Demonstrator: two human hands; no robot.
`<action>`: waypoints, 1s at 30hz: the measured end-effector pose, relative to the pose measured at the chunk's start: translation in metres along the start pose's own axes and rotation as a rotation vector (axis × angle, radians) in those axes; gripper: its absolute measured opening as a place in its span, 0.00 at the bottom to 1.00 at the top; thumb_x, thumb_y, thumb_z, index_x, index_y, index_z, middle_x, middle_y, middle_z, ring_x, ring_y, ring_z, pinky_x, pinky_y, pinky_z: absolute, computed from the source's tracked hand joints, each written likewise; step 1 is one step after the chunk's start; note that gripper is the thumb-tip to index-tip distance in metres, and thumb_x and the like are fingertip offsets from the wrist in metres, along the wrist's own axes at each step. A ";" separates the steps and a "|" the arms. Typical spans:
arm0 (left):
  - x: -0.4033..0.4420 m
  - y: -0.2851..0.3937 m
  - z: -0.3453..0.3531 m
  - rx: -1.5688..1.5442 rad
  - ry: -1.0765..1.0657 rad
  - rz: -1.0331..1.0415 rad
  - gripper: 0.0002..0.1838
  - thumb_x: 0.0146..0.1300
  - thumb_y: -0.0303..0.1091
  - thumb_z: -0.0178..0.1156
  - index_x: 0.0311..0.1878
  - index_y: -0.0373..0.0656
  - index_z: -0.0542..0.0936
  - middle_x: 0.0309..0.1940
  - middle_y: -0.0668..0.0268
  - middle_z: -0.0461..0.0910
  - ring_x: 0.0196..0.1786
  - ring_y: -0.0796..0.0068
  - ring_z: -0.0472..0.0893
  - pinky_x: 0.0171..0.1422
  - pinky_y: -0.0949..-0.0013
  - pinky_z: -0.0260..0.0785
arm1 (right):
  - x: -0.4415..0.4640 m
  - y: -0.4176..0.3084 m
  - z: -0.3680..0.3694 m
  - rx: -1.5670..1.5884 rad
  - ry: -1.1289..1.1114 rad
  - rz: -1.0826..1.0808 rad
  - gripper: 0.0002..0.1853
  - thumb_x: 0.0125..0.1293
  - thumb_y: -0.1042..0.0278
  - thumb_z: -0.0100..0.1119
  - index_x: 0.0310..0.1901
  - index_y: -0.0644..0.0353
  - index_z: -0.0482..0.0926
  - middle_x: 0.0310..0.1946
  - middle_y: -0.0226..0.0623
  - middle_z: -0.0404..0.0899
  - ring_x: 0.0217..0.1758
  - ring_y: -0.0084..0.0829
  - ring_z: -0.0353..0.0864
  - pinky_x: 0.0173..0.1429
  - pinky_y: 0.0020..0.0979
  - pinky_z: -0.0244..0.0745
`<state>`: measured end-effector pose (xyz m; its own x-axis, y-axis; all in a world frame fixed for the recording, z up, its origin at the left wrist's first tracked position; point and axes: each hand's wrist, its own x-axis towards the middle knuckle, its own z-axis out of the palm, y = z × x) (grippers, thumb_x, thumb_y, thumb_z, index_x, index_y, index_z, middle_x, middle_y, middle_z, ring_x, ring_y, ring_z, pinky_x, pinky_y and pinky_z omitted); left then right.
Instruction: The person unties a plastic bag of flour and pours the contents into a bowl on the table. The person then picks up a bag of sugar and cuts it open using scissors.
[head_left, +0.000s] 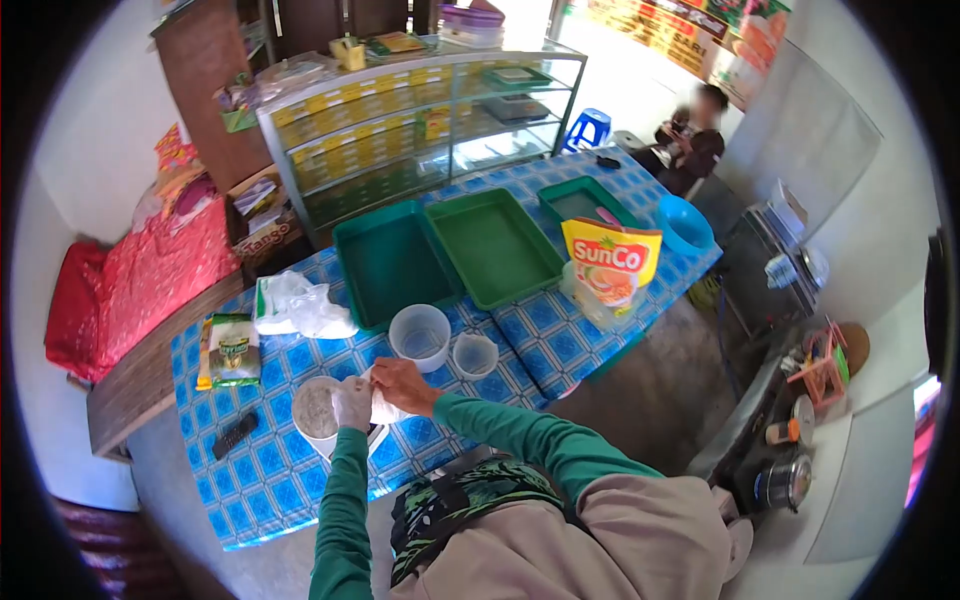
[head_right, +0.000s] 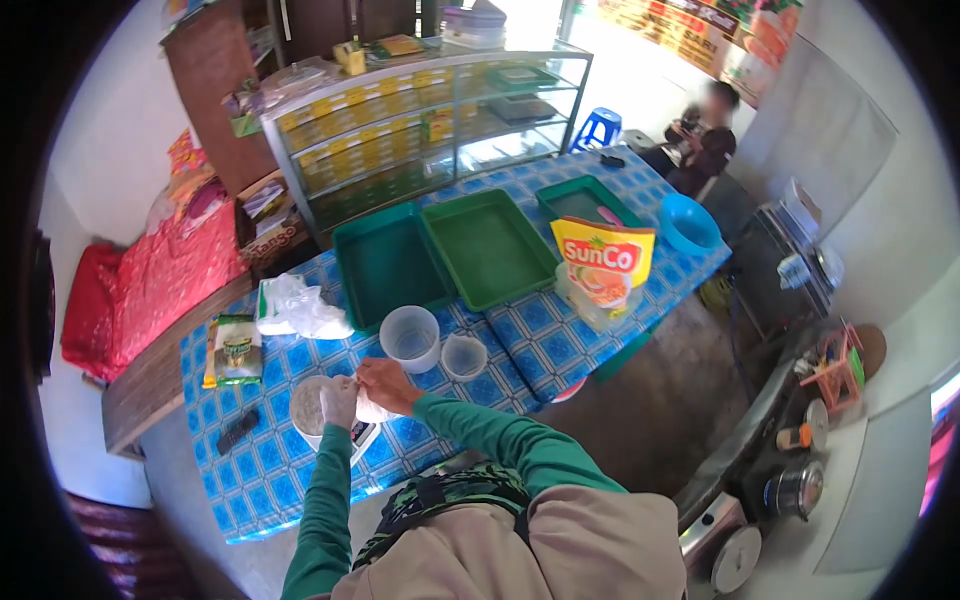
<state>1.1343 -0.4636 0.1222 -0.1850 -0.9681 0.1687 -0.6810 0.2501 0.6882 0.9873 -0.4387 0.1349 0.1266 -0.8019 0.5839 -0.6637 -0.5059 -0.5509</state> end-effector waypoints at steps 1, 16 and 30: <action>0.001 -0.002 0.004 0.051 0.033 -0.002 0.14 0.54 0.39 0.59 0.30 0.35 0.80 0.25 0.48 0.79 0.30 0.53 0.81 0.36 0.55 0.70 | 0.000 -0.002 0.000 -0.011 0.043 -0.029 0.05 0.50 0.75 0.61 0.26 0.60 0.73 0.25 0.36 0.72 0.31 0.42 0.76 0.33 0.41 0.71; 0.000 -0.007 -0.005 -0.615 -0.094 -0.203 0.11 0.53 0.33 0.60 0.32 0.34 0.83 0.22 0.67 0.80 0.26 0.79 0.75 0.32 0.71 0.67 | -0.002 0.005 -0.002 0.242 0.098 0.134 0.04 0.48 0.75 0.62 0.23 0.60 0.75 0.25 0.36 0.77 0.29 0.37 0.79 0.32 0.35 0.72; -0.006 0.003 -0.001 -0.148 0.081 0.035 0.14 0.54 0.39 0.61 0.32 0.37 0.84 0.28 0.54 0.83 0.31 0.60 0.82 0.38 0.62 0.71 | -0.014 0.021 0.015 0.413 0.071 0.198 0.05 0.48 0.74 0.64 0.25 0.61 0.77 0.25 0.38 0.78 0.31 0.35 0.79 0.36 0.34 0.72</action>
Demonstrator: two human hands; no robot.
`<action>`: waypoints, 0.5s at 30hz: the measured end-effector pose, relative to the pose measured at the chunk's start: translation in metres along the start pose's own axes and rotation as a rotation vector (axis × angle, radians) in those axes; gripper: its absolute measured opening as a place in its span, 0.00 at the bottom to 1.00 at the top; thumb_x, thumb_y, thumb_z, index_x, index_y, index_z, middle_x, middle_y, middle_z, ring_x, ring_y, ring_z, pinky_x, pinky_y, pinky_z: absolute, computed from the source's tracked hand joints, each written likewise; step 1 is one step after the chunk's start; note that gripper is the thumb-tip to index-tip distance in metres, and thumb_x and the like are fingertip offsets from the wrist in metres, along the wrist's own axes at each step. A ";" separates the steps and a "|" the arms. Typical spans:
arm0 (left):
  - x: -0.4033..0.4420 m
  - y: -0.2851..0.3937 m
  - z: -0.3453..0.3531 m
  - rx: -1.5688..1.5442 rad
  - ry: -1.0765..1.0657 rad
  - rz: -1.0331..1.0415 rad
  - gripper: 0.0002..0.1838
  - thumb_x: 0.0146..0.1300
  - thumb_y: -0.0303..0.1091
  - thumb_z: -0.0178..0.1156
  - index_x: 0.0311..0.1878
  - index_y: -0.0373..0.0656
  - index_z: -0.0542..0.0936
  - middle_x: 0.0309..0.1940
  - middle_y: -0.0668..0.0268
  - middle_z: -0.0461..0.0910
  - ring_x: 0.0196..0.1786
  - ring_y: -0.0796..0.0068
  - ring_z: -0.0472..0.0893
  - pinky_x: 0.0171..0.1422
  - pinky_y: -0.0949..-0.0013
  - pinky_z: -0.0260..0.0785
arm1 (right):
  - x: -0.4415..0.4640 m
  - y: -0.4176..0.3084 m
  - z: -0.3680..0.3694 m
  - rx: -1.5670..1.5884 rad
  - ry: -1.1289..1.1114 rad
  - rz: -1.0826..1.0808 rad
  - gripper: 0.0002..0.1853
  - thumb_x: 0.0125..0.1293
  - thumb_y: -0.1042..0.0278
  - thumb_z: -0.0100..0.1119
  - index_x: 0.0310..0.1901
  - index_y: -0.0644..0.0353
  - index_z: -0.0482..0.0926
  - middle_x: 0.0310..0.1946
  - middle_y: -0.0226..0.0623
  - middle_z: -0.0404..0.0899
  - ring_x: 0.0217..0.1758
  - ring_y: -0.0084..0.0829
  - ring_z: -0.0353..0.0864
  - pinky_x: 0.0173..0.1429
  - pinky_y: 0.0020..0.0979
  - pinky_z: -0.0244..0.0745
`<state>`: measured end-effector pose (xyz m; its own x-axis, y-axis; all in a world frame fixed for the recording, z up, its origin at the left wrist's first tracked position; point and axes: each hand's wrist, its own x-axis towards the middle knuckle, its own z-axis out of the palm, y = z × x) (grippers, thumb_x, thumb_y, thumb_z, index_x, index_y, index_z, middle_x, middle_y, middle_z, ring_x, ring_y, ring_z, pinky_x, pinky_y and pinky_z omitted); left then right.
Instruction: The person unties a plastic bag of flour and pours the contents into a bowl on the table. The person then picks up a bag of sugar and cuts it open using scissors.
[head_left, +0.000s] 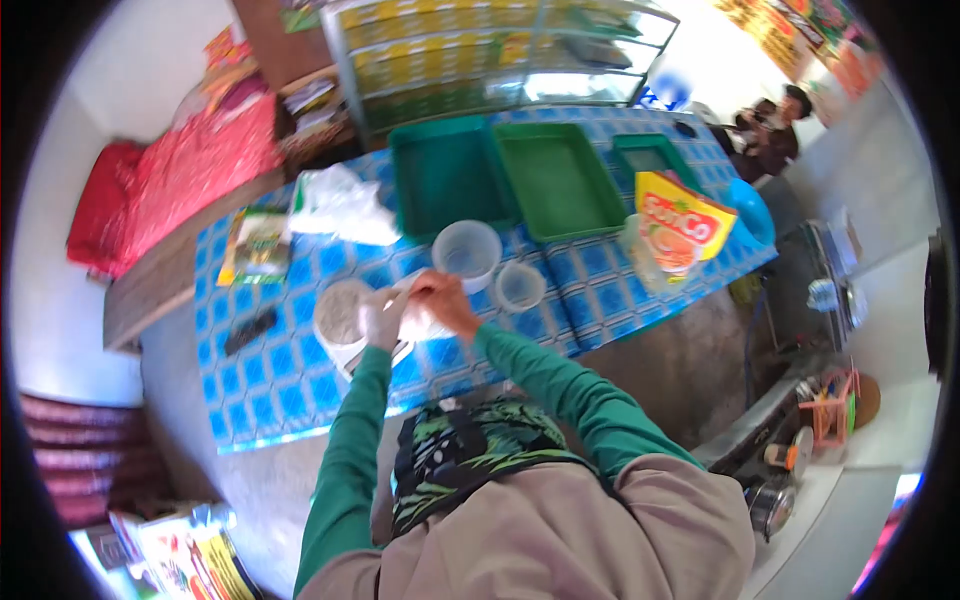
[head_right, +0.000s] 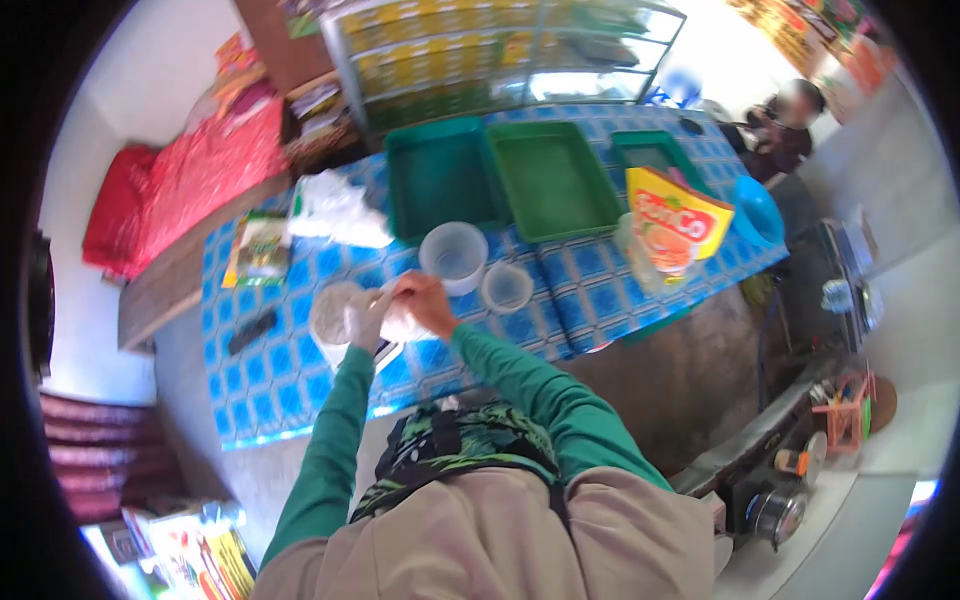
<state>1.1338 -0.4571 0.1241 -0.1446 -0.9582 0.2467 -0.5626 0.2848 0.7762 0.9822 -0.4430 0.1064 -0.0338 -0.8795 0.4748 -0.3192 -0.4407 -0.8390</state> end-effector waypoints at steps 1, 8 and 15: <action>0.000 0.000 0.002 -0.005 0.025 0.016 0.13 0.54 0.38 0.61 0.32 0.36 0.84 0.28 0.55 0.83 0.32 0.60 0.82 0.39 0.62 0.71 | 0.001 -0.002 0.000 0.018 -0.007 0.015 0.04 0.48 0.75 0.64 0.25 0.61 0.77 0.25 0.38 0.78 0.30 0.35 0.79 0.36 0.34 0.73; -0.008 0.007 0.011 -0.072 0.216 0.010 0.05 0.50 0.30 0.62 0.28 0.39 0.81 0.26 0.59 0.80 0.33 0.62 0.79 0.42 0.61 0.69 | 0.022 -0.034 -0.018 0.041 -0.177 0.339 0.06 0.49 0.74 0.63 0.31 0.62 0.83 0.24 0.42 0.81 0.26 0.33 0.81 0.32 0.31 0.74; -0.007 0.001 0.019 0.209 0.195 0.287 0.06 0.49 0.28 0.58 0.32 0.42 0.73 0.33 0.59 0.72 0.43 0.56 0.70 0.50 0.53 0.61 | 0.056 -0.040 -0.027 -0.116 -0.414 0.293 0.10 0.48 0.67 0.63 0.19 0.65 0.82 0.13 0.41 0.77 0.17 0.34 0.78 0.27 0.33 0.73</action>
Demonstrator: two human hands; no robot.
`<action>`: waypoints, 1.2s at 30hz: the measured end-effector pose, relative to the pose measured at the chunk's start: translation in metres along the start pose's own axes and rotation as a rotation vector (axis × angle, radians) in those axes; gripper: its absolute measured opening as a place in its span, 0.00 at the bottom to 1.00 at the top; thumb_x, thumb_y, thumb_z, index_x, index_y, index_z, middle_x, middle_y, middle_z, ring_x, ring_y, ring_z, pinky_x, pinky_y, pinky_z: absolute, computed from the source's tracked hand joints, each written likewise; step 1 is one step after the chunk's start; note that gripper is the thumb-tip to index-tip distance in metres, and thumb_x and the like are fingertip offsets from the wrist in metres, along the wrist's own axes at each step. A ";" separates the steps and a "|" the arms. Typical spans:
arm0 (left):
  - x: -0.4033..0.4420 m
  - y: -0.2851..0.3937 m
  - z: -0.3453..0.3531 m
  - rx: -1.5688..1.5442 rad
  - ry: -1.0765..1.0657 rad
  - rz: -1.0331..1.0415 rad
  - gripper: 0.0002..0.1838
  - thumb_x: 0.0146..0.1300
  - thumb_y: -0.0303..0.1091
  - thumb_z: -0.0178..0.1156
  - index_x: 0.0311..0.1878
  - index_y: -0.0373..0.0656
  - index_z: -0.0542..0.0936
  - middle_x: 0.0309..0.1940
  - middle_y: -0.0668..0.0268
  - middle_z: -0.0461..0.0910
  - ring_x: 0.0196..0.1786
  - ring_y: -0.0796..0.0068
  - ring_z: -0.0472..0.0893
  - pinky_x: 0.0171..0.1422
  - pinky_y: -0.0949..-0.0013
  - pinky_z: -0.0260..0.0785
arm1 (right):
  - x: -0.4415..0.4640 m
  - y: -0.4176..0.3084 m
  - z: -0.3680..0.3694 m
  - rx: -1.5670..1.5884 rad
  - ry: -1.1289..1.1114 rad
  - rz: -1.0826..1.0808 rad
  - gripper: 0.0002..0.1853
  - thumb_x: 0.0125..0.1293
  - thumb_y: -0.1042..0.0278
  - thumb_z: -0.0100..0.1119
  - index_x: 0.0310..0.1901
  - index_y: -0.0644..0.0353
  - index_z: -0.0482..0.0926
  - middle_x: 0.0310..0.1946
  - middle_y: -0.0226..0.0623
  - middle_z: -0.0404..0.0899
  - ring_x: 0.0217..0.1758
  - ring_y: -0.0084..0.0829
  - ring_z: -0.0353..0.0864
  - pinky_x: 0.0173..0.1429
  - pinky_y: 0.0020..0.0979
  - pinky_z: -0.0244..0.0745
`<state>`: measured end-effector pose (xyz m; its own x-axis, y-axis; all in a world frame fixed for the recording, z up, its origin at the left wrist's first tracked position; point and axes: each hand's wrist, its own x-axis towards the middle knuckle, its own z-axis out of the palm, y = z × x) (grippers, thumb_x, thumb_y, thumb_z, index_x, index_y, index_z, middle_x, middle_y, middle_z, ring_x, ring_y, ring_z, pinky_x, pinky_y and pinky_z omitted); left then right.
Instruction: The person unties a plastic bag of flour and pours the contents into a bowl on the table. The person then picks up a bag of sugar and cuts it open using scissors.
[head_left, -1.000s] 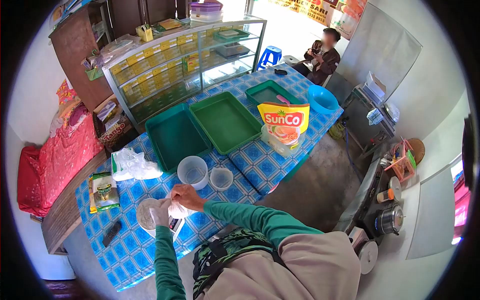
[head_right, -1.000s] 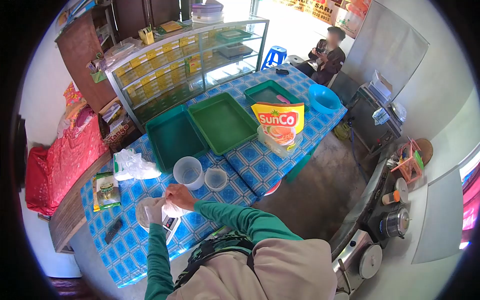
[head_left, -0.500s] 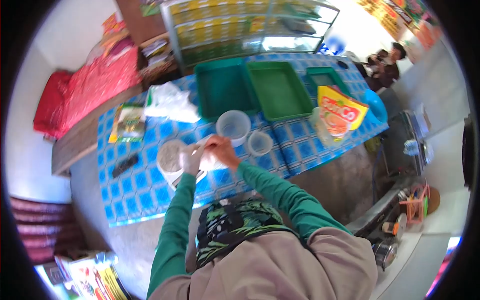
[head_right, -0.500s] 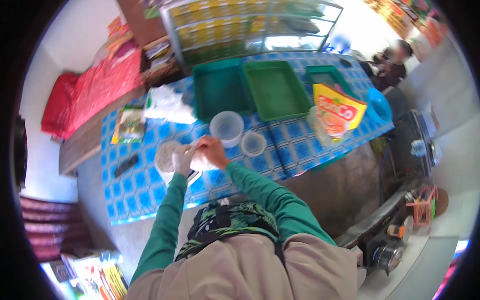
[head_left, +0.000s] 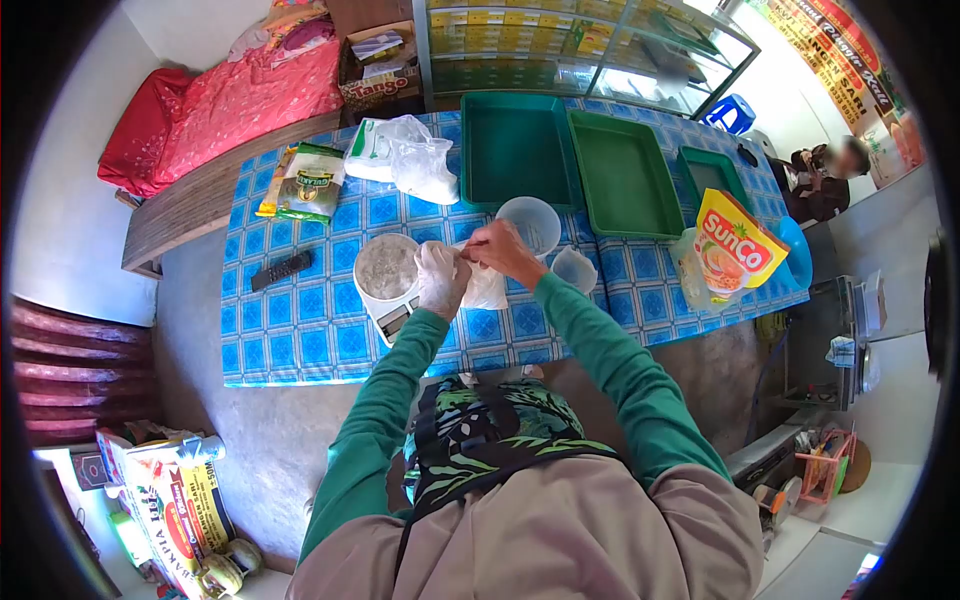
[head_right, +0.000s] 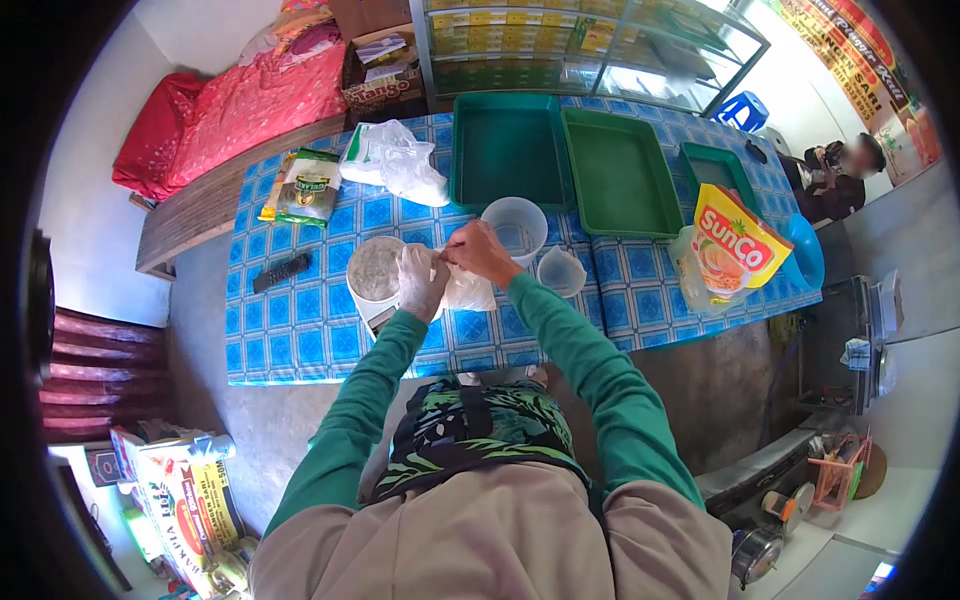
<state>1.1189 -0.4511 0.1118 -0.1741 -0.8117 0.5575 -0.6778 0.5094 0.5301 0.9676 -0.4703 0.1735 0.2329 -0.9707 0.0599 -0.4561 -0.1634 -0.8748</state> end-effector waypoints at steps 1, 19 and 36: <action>0.001 0.002 -0.001 0.064 0.012 0.067 0.05 0.49 0.27 0.58 0.30 0.42 0.72 0.32 0.58 0.72 0.43 0.55 0.70 0.48 0.53 0.61 | 0.005 0.000 -0.001 0.000 0.003 0.005 0.10 0.48 0.67 0.63 0.19 0.65 0.82 0.13 0.41 0.77 0.17 0.34 0.78 0.27 0.33 0.73; 0.002 0.001 0.000 0.079 -0.042 0.144 0.16 0.41 0.26 0.60 0.37 0.41 0.72 0.35 0.60 0.70 0.46 0.54 0.68 0.50 0.52 0.63 | 0.019 0.000 0.006 -0.652 -0.146 -0.172 0.09 0.45 0.66 0.58 0.23 0.64 0.81 0.26 0.52 0.80 0.30 0.51 0.80 0.40 0.46 0.76; 0.000 0.010 -0.017 -0.444 -0.013 -0.530 0.12 0.55 0.33 0.65 0.39 0.36 0.82 0.31 0.61 0.83 0.36 0.73 0.80 0.45 0.68 0.70 | -0.004 0.022 0.003 0.062 -0.018 -0.177 0.09 0.47 0.72 0.69 0.31 0.64 0.82 0.26 0.38 0.81 0.26 0.28 0.78 0.34 0.29 0.73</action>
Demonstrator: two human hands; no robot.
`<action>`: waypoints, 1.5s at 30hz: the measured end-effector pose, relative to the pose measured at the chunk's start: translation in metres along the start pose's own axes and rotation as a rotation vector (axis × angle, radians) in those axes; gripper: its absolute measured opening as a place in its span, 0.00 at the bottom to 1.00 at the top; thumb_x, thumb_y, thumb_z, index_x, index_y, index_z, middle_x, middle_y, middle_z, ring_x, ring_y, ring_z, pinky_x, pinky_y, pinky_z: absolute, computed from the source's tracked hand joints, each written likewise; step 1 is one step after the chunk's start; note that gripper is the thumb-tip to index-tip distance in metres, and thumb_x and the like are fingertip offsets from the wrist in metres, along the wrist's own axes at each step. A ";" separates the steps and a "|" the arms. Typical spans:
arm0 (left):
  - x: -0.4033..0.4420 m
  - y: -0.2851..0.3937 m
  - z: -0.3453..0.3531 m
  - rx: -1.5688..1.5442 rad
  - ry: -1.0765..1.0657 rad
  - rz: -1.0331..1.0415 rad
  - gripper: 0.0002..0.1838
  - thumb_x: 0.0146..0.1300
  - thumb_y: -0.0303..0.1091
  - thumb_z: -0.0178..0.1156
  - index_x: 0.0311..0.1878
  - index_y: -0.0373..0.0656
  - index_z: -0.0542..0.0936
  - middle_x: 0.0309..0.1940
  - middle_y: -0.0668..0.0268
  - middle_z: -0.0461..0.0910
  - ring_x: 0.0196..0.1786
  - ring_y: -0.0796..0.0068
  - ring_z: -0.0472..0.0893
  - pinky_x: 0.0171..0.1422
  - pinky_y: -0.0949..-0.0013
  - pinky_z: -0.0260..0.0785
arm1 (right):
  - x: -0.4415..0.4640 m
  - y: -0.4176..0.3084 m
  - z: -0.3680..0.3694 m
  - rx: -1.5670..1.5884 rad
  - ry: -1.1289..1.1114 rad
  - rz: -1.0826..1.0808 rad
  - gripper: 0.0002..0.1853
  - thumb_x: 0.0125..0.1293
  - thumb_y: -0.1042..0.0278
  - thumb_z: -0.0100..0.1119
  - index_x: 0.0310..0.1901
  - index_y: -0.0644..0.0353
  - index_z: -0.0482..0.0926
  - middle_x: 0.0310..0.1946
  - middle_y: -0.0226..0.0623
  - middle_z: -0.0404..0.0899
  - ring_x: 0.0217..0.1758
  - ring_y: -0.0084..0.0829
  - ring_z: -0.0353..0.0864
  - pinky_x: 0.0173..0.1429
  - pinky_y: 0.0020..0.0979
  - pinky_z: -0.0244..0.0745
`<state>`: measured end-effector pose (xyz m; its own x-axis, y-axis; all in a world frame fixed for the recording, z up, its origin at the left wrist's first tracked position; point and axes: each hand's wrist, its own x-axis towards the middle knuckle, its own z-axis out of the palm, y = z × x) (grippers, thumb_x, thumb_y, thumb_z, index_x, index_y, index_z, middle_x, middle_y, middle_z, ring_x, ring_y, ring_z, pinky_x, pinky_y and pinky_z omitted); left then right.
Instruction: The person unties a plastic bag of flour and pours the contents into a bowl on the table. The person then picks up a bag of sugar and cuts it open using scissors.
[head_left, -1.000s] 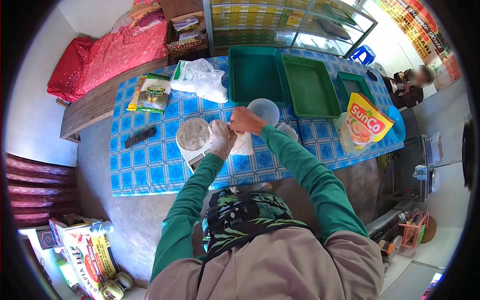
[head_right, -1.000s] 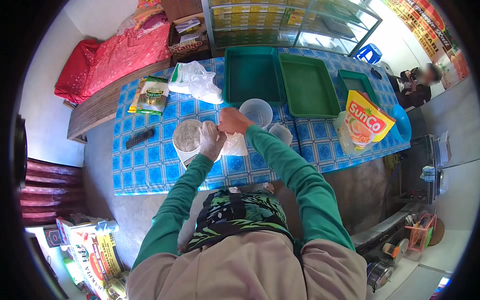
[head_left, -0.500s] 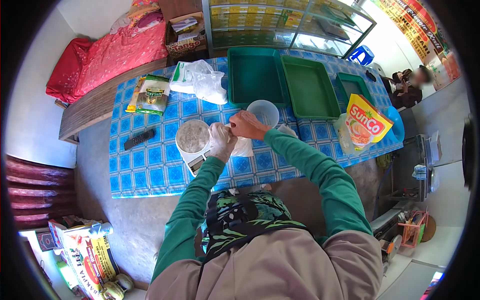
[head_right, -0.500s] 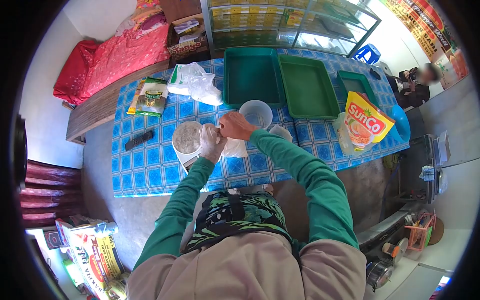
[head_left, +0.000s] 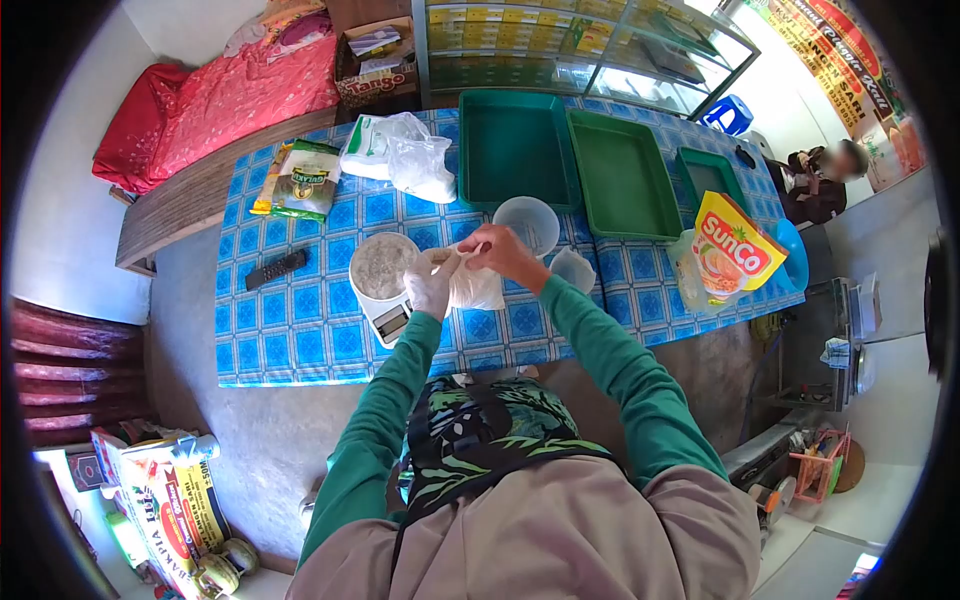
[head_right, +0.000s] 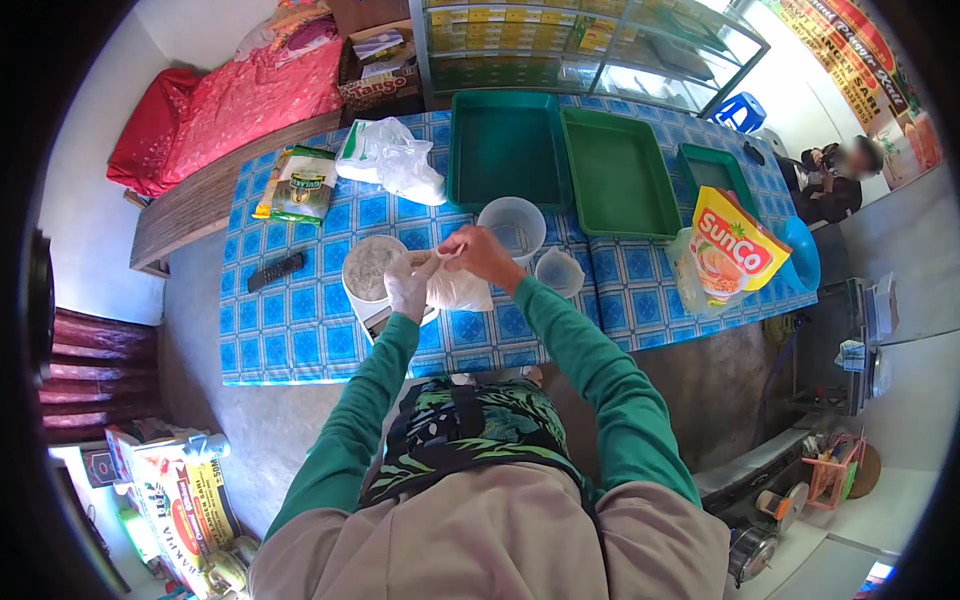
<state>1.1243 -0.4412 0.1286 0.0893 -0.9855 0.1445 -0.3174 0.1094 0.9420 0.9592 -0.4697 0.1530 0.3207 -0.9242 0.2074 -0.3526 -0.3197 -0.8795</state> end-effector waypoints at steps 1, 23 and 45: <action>-0.001 0.000 0.001 -0.144 -0.006 -0.123 0.11 0.55 0.32 0.65 0.39 0.35 0.82 0.31 0.62 0.83 0.36 0.74 0.80 0.44 0.69 0.70 | -0.005 -0.001 0.004 -0.001 0.004 0.005 0.09 0.47 0.72 0.69 0.31 0.64 0.82 0.26 0.38 0.81 0.26 0.28 0.78 0.34 0.29 0.73; 0.035 0.009 -0.027 0.592 -0.505 0.225 0.12 0.51 0.41 0.60 0.26 0.43 0.84 0.26 0.53 0.82 0.32 0.53 0.82 0.40 0.56 0.75 | -0.016 -0.017 0.016 -0.546 0.046 -0.273 0.09 0.47 0.83 0.58 0.31 0.60 0.72 0.30 0.39 0.74 0.37 0.42 0.76 0.36 0.43 0.70; 0.031 -0.009 -0.041 0.102 -0.098 0.315 0.09 0.54 0.32 0.60 0.34 0.37 0.83 0.29 0.56 0.83 0.33 0.61 0.83 0.38 0.64 0.72 | -0.028 -0.005 0.020 -0.238 0.267 -0.128 0.06 0.56 0.78 0.59 0.30 0.60 0.70 0.28 0.40 0.74 0.33 0.43 0.77 0.33 0.38 0.70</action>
<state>1.1682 -0.4672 0.1369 -0.1175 -0.9137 0.3890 -0.4083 0.4015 0.8198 0.9697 -0.4378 0.1424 0.1464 -0.8855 0.4409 -0.5290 -0.4467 -0.7215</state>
